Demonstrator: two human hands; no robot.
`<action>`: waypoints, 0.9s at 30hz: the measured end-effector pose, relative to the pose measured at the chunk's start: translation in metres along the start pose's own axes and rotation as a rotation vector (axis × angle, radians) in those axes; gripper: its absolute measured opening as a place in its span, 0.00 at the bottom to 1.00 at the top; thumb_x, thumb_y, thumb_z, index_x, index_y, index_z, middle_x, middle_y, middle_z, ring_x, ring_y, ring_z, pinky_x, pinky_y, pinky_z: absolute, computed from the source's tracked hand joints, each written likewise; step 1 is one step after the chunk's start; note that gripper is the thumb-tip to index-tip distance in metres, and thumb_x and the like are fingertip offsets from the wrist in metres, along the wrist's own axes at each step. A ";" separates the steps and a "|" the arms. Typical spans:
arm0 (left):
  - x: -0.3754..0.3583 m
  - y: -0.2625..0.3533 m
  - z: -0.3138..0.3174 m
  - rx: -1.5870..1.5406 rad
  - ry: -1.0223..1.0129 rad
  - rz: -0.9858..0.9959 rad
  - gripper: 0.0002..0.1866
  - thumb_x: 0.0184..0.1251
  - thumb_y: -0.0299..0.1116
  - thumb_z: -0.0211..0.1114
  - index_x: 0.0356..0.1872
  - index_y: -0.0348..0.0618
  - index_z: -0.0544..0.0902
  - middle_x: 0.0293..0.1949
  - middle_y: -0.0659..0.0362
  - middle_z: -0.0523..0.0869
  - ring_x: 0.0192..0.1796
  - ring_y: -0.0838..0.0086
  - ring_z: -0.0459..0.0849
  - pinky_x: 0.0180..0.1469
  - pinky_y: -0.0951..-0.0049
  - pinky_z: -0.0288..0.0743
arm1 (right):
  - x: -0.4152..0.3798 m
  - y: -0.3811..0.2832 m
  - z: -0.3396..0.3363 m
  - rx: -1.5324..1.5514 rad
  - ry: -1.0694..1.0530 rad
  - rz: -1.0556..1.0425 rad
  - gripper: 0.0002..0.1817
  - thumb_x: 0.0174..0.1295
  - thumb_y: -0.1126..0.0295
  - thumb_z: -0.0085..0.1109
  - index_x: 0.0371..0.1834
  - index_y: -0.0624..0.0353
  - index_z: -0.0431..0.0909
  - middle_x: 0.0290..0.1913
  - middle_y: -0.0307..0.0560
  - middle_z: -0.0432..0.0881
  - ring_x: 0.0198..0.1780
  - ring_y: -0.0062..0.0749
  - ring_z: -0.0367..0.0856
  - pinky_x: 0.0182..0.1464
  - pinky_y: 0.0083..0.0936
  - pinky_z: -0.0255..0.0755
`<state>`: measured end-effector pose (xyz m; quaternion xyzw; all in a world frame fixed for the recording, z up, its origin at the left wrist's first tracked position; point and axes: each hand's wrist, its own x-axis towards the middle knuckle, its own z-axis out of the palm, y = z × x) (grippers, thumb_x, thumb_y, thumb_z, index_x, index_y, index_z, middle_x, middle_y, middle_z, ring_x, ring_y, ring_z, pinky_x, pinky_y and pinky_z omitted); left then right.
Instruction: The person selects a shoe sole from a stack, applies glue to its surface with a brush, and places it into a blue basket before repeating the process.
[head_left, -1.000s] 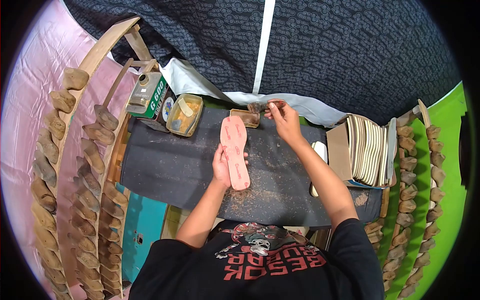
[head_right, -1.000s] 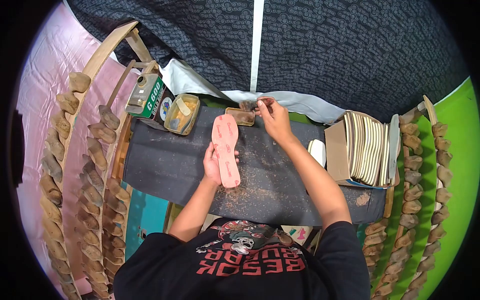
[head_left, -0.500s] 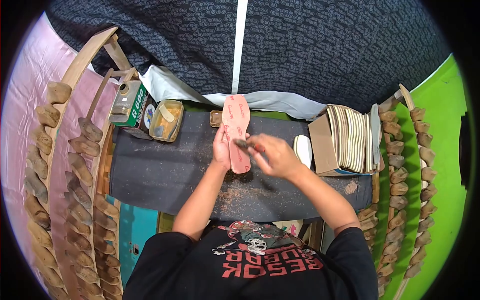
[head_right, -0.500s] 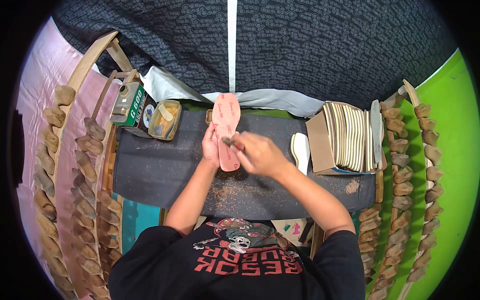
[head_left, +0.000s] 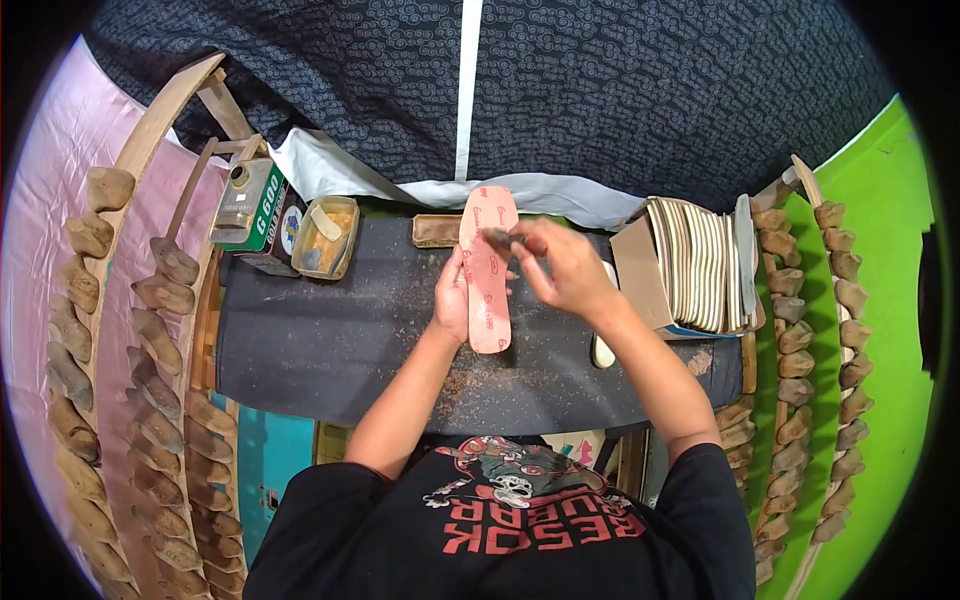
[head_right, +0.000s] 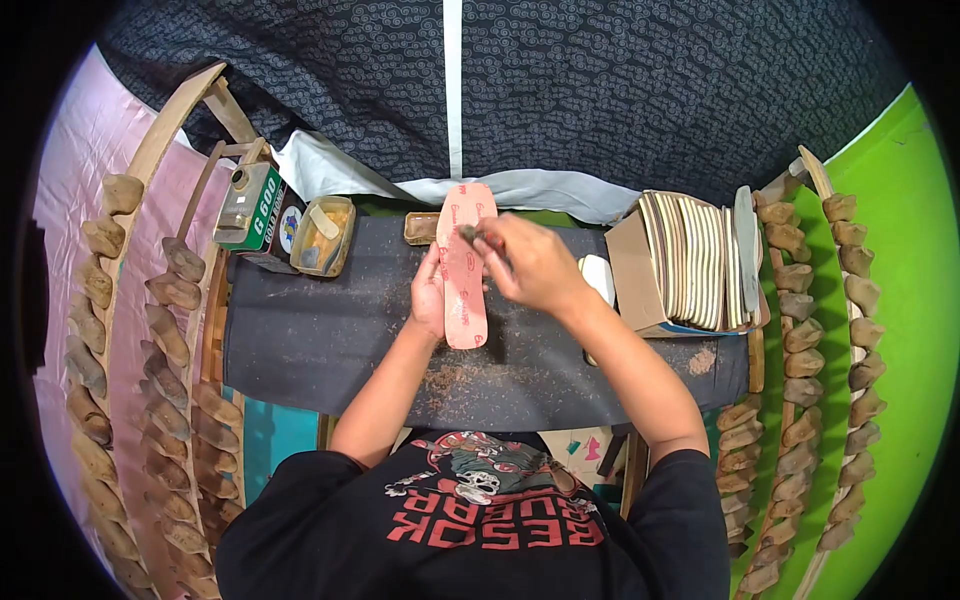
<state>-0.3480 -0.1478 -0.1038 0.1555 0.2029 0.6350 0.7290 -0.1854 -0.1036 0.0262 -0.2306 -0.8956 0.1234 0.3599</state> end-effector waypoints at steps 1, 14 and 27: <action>0.001 0.000 0.002 0.000 -0.001 -0.003 0.32 0.82 0.59 0.40 0.64 0.43 0.77 0.51 0.55 0.87 0.48 0.65 0.87 0.48 0.61 0.84 | -0.005 -0.007 -0.001 0.014 -0.036 -0.008 0.11 0.62 0.78 0.64 0.46 0.65 0.79 0.38 0.55 0.84 0.37 0.50 0.86 0.40 0.36 0.80; 0.008 -0.005 0.016 -0.117 0.002 -0.003 0.32 0.82 0.59 0.39 0.64 0.42 0.77 0.51 0.54 0.87 0.48 0.65 0.88 0.49 0.63 0.84 | -0.026 -0.012 -0.008 0.087 0.047 0.017 0.09 0.63 0.76 0.63 0.45 0.63 0.77 0.34 0.54 0.80 0.34 0.50 0.83 0.38 0.39 0.78; 0.008 0.005 -0.013 -0.029 -0.029 0.024 0.34 0.81 0.60 0.41 0.65 0.40 0.77 0.52 0.51 0.88 0.46 0.64 0.89 0.49 0.62 0.85 | -0.051 -0.058 -0.006 0.139 -0.177 -0.072 0.15 0.54 0.77 0.66 0.44 0.65 0.76 0.33 0.52 0.79 0.33 0.48 0.82 0.38 0.38 0.77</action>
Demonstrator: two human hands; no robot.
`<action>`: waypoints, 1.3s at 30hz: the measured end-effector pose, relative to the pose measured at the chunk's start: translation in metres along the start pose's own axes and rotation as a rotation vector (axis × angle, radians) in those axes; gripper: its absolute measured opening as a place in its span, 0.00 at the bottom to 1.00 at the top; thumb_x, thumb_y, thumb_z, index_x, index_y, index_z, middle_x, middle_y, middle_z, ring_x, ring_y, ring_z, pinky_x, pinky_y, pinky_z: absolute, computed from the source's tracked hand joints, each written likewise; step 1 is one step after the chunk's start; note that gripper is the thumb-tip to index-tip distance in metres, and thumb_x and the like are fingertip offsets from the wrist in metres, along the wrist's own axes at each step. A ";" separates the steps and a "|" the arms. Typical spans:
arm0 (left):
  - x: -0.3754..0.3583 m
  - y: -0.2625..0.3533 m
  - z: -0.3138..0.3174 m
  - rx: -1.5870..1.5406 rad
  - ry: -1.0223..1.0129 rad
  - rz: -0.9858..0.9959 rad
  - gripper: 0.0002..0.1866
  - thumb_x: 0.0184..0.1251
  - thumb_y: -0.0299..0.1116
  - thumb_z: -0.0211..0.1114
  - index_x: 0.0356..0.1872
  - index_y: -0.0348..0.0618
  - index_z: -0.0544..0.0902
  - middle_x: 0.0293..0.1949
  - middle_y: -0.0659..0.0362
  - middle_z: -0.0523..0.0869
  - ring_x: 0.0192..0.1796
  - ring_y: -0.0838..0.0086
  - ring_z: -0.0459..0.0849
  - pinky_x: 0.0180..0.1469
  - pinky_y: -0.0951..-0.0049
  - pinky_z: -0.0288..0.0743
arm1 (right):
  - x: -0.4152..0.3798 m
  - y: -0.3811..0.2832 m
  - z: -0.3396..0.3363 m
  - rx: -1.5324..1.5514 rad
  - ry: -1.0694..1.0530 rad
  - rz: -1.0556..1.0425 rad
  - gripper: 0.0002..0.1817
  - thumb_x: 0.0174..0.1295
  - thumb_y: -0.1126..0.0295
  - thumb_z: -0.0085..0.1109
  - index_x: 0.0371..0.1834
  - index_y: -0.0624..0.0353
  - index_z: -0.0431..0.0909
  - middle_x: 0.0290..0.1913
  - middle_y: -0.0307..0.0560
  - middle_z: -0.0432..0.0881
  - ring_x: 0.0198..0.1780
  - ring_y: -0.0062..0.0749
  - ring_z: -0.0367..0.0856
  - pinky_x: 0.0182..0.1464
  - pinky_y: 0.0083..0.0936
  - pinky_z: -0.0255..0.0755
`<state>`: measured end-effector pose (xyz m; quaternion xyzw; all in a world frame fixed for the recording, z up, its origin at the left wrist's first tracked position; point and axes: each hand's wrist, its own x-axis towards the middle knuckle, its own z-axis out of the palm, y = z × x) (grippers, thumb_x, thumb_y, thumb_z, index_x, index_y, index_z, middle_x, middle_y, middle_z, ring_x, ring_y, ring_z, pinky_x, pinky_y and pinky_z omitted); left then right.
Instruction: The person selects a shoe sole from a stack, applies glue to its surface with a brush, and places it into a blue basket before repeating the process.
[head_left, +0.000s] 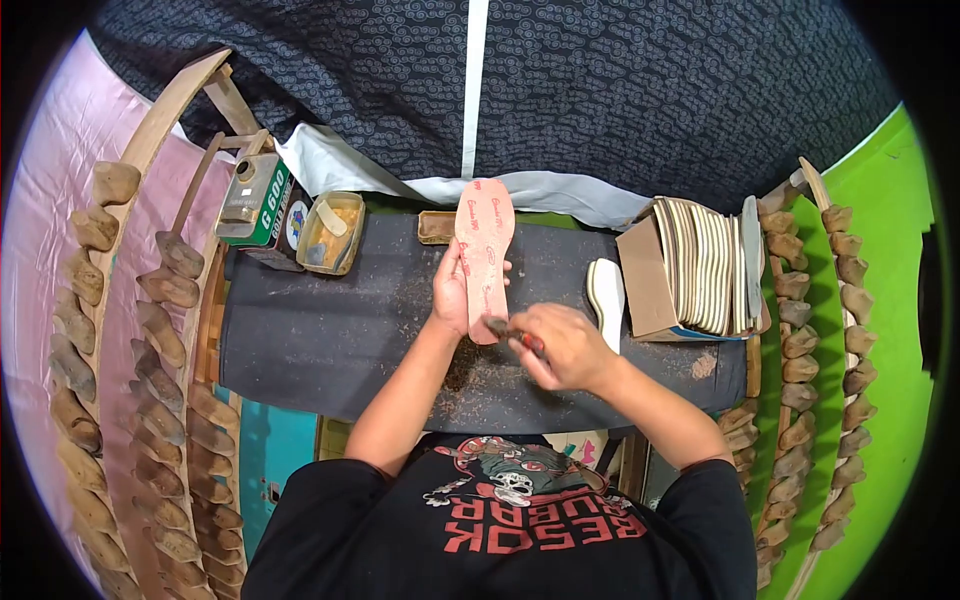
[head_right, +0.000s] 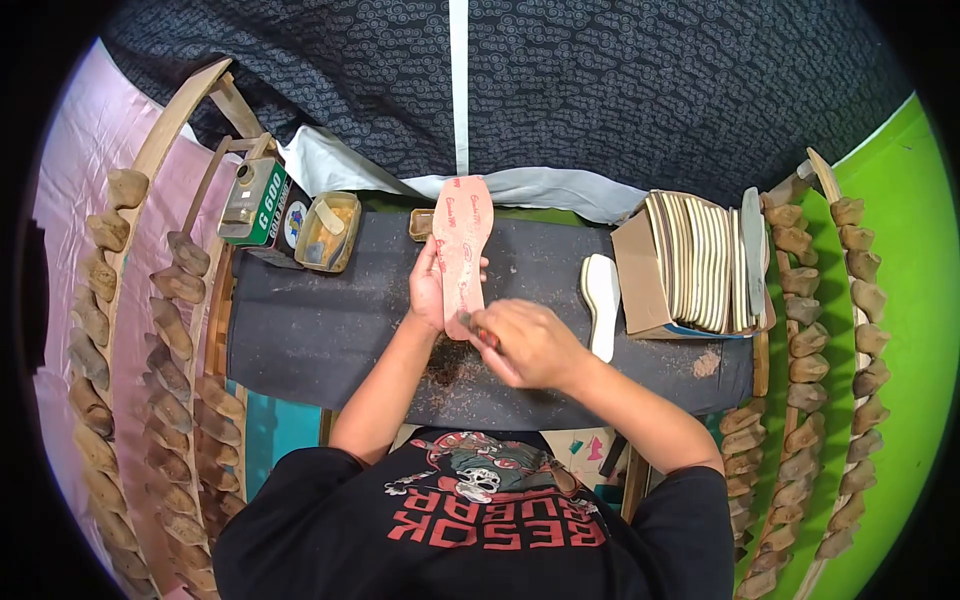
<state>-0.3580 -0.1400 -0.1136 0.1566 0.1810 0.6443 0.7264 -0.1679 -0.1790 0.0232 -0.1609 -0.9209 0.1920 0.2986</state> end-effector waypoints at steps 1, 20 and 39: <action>-0.001 0.000 -0.001 -0.023 -0.014 0.012 0.34 0.82 0.59 0.41 0.65 0.38 0.77 0.51 0.51 0.88 0.46 0.63 0.89 0.48 0.63 0.85 | 0.000 -0.002 0.002 0.044 0.022 -0.001 0.12 0.56 0.78 0.65 0.43 0.66 0.77 0.32 0.52 0.80 0.32 0.48 0.82 0.37 0.38 0.77; 0.008 0.002 -0.005 -0.045 -0.063 -0.036 0.33 0.82 0.59 0.39 0.65 0.41 0.77 0.45 0.47 0.89 0.43 0.63 0.89 0.48 0.64 0.84 | 0.014 0.010 0.000 -0.050 0.138 0.078 0.10 0.56 0.77 0.64 0.39 0.64 0.76 0.28 0.50 0.76 0.27 0.47 0.79 0.32 0.40 0.75; 0.019 -0.001 0.024 -0.174 -0.115 -0.042 0.31 0.83 0.56 0.39 0.68 0.42 0.74 0.56 0.47 0.85 0.56 0.59 0.86 0.62 0.56 0.80 | 0.031 0.019 0.016 -0.049 0.427 0.234 0.06 0.62 0.76 0.64 0.39 0.64 0.79 0.25 0.47 0.80 0.23 0.30 0.80 0.29 0.26 0.75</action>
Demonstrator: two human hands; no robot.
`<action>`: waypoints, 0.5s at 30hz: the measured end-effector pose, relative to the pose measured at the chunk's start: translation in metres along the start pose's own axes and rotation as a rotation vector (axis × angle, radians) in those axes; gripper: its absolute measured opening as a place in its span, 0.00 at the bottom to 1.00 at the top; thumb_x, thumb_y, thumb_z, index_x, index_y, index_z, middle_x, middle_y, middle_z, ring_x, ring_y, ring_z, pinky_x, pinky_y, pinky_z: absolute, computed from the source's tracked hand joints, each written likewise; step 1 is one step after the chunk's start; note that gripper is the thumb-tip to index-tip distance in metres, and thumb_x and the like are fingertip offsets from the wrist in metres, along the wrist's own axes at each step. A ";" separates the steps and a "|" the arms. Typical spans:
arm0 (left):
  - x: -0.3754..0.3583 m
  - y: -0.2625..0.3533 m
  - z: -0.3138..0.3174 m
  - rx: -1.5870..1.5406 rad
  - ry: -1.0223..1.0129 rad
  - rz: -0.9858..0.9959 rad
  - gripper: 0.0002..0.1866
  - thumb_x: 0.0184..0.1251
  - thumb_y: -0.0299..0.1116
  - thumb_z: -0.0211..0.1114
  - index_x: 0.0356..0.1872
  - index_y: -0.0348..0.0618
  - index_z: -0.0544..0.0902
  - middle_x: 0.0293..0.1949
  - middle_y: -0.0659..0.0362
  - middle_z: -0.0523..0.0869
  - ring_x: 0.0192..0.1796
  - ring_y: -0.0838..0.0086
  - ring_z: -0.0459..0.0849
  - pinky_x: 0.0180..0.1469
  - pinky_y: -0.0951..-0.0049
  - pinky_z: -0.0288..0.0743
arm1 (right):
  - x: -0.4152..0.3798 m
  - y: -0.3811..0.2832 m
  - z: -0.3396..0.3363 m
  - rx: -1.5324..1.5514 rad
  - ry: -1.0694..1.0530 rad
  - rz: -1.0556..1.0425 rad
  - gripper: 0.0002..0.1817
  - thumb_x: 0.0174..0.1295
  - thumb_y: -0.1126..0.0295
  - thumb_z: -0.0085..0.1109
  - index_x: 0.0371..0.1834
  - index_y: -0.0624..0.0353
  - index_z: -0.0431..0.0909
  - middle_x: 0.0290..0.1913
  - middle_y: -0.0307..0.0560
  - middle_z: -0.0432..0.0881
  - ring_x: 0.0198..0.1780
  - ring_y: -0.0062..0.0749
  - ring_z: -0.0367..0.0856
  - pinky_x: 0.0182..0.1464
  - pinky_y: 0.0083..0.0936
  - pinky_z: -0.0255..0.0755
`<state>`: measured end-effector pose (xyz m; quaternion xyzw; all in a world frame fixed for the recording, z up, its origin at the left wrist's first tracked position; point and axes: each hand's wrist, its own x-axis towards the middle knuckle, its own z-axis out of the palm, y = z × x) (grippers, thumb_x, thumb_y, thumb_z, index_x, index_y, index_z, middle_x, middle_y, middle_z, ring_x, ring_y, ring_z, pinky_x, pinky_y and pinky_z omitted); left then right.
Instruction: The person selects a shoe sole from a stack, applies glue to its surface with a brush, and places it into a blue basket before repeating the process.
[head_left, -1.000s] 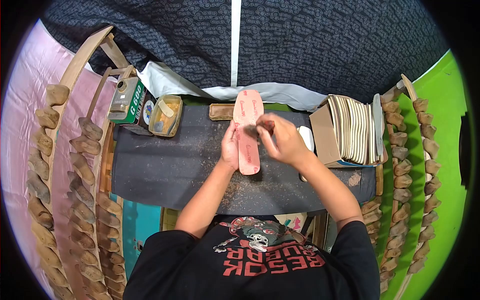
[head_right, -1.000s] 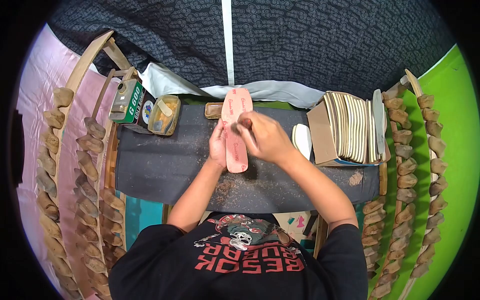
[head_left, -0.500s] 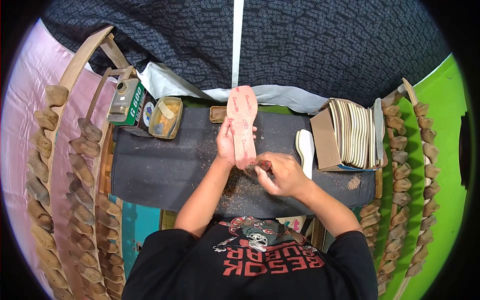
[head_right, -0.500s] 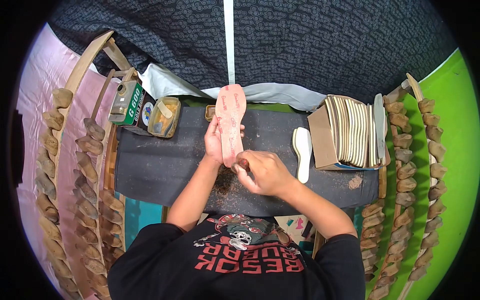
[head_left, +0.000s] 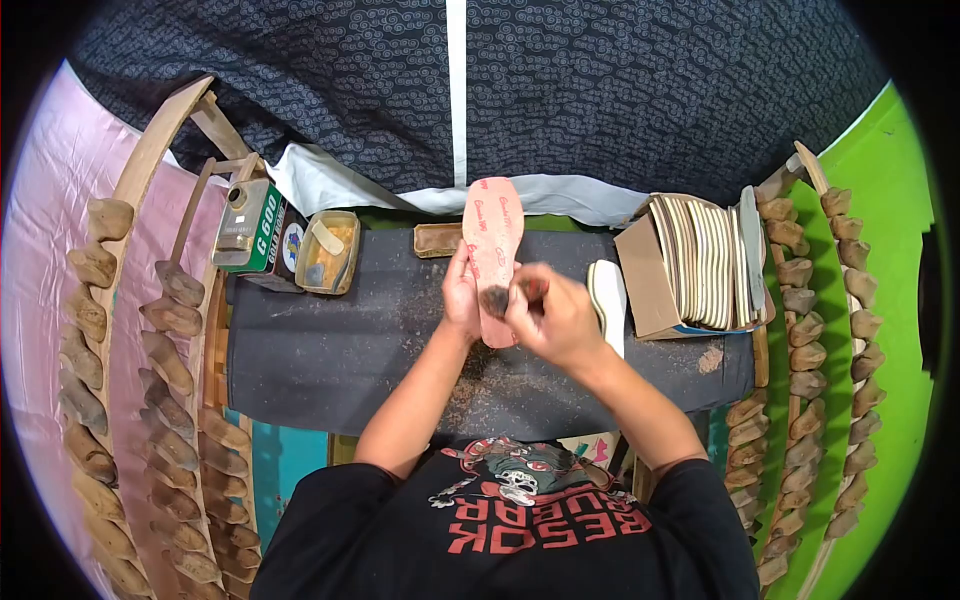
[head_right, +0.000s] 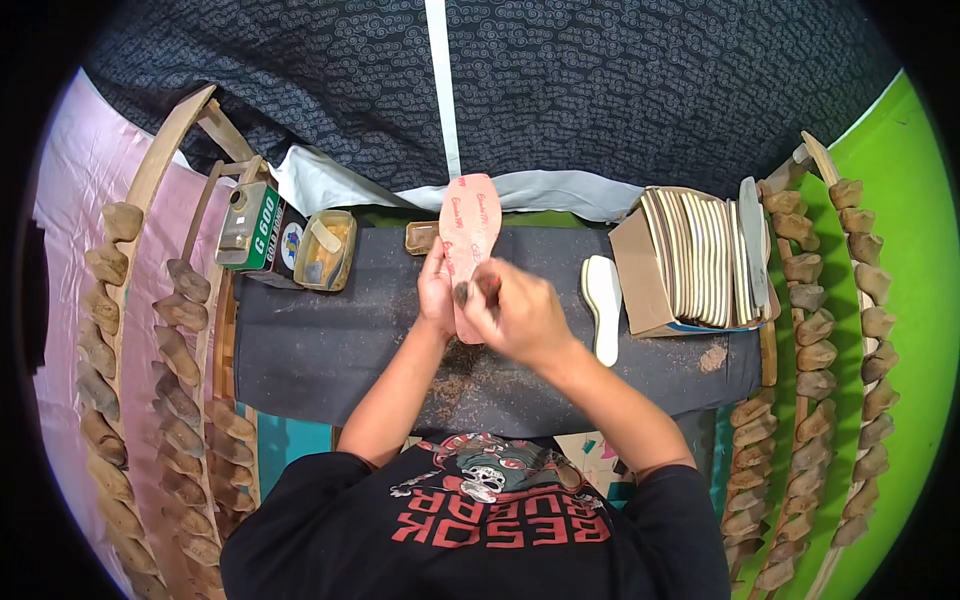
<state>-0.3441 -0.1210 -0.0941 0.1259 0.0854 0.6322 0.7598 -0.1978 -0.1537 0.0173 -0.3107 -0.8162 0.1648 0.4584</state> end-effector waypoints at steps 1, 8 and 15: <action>0.002 0.008 -0.007 0.044 -0.132 -0.040 0.32 0.82 0.57 0.39 0.66 0.41 0.76 0.51 0.46 0.88 0.51 0.58 0.89 0.57 0.56 0.84 | -0.007 -0.005 0.000 -0.007 -0.010 0.002 0.06 0.61 0.76 0.64 0.39 0.64 0.79 0.25 0.47 0.80 0.23 0.32 0.81 0.29 0.26 0.76; 0.002 -0.008 0.029 -0.030 0.079 0.021 0.31 0.83 0.55 0.40 0.67 0.40 0.75 0.55 0.49 0.86 0.56 0.61 0.86 0.64 0.58 0.78 | 0.020 0.011 -0.004 0.015 0.092 0.158 0.05 0.63 0.75 0.62 0.38 0.64 0.77 0.26 0.52 0.80 0.24 0.41 0.84 0.30 0.34 0.77; -0.001 -0.019 0.025 -0.051 0.046 -0.009 0.28 0.84 0.51 0.43 0.71 0.42 0.73 0.67 0.56 0.80 0.69 0.64 0.77 0.74 0.60 0.67 | 0.022 0.015 -0.006 -0.029 0.190 0.078 0.03 0.66 0.77 0.59 0.40 0.64 0.78 0.29 0.50 0.82 0.26 0.34 0.82 0.30 0.29 0.76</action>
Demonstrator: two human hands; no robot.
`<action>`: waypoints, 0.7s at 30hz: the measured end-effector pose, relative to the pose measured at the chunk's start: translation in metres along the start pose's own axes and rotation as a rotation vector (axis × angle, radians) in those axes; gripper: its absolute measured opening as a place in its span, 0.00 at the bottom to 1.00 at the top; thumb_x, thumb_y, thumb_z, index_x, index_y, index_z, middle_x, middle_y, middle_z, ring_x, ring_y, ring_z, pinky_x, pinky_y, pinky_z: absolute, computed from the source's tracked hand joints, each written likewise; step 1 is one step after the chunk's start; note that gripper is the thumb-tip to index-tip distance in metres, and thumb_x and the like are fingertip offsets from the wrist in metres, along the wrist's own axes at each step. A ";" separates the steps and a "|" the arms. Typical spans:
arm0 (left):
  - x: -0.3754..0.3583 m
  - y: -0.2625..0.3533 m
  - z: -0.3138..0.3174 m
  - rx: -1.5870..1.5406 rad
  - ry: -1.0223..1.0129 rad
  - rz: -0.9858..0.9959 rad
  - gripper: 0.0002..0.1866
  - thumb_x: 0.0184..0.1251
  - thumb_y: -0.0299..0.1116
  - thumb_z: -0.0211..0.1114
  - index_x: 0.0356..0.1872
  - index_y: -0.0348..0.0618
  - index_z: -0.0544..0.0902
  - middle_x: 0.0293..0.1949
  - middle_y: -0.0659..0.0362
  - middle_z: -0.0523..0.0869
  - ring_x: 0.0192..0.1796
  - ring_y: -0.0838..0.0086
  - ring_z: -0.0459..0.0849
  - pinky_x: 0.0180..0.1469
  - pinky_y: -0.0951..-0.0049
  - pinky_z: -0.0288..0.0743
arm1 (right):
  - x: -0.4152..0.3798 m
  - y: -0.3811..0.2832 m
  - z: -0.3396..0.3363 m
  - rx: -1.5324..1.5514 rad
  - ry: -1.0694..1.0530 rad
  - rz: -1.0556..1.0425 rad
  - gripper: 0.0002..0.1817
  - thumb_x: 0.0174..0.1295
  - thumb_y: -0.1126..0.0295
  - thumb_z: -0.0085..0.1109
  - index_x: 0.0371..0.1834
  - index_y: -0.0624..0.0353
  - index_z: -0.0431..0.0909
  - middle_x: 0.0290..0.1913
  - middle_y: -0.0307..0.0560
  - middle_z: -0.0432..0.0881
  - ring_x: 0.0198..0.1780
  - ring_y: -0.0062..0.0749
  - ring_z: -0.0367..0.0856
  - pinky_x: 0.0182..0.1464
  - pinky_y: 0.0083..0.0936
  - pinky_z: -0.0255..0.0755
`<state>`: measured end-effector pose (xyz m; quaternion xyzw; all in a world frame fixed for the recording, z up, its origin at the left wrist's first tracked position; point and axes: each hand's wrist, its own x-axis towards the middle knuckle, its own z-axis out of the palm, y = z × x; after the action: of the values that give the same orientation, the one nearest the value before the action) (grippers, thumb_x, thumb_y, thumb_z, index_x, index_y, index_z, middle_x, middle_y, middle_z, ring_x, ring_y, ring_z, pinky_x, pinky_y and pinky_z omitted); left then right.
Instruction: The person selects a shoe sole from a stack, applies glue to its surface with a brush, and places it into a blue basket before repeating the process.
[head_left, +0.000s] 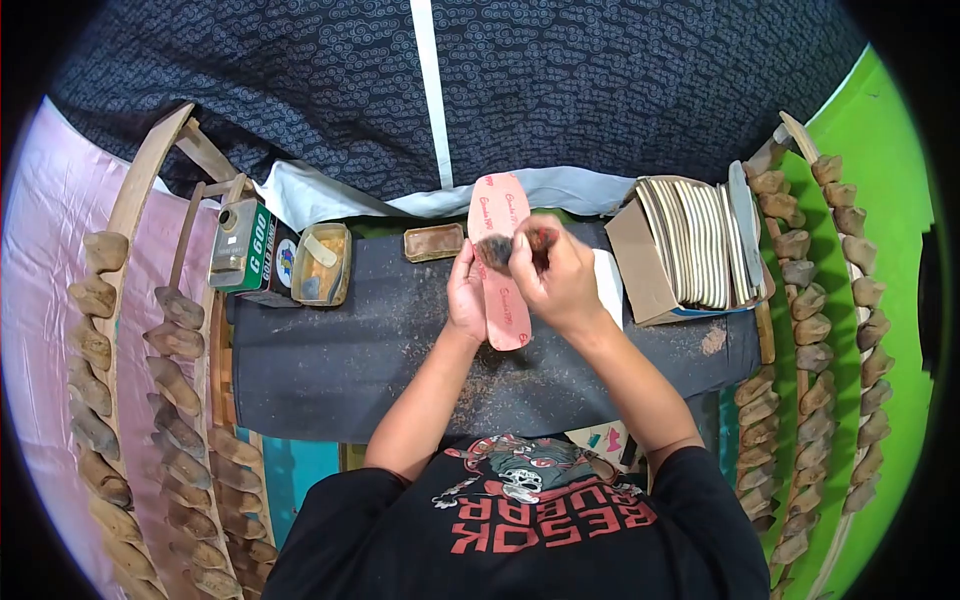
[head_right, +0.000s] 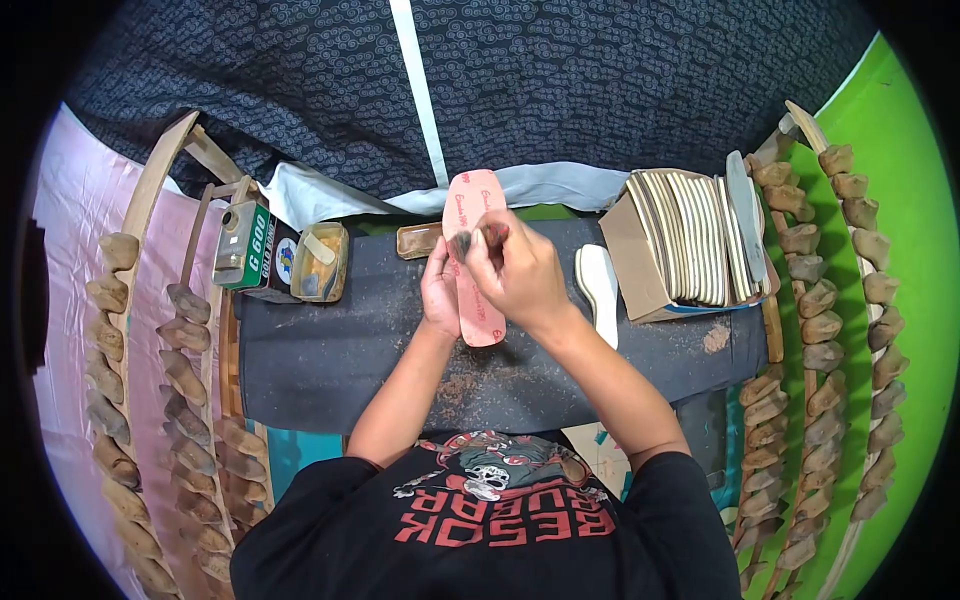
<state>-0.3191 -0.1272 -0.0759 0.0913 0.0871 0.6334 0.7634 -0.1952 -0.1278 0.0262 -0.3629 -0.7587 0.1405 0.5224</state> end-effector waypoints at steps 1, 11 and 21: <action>0.003 0.002 -0.004 0.015 0.036 0.026 0.29 0.84 0.51 0.42 0.69 0.42 0.74 0.64 0.54 0.82 0.65 0.63 0.80 0.71 0.60 0.70 | -0.009 -0.001 -0.001 -0.001 -0.031 -0.002 0.04 0.65 0.77 0.60 0.40 0.65 0.78 0.30 0.50 0.82 0.26 0.35 0.83 0.31 0.29 0.76; 0.004 0.010 -0.011 -0.004 -0.078 0.001 0.32 0.83 0.56 0.39 0.66 0.41 0.76 0.54 0.48 0.87 0.53 0.59 0.87 0.61 0.58 0.80 | -0.030 -0.018 -0.007 0.062 -0.071 0.113 0.05 0.63 0.76 0.62 0.39 0.63 0.77 0.24 0.48 0.79 0.22 0.35 0.82 0.27 0.31 0.76; 0.004 -0.001 -0.005 -0.020 0.044 -0.017 0.31 0.84 0.55 0.39 0.69 0.42 0.74 0.60 0.51 0.84 0.60 0.60 0.84 0.67 0.58 0.75 | -0.018 -0.002 -0.003 -0.006 -0.018 -0.004 0.04 0.66 0.78 0.60 0.42 0.66 0.78 0.33 0.52 0.83 0.27 0.37 0.83 0.32 0.28 0.77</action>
<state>-0.3185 -0.1234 -0.0810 0.0691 0.0985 0.6297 0.7675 -0.1903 -0.1425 0.0160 -0.3615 -0.7647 0.1405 0.5146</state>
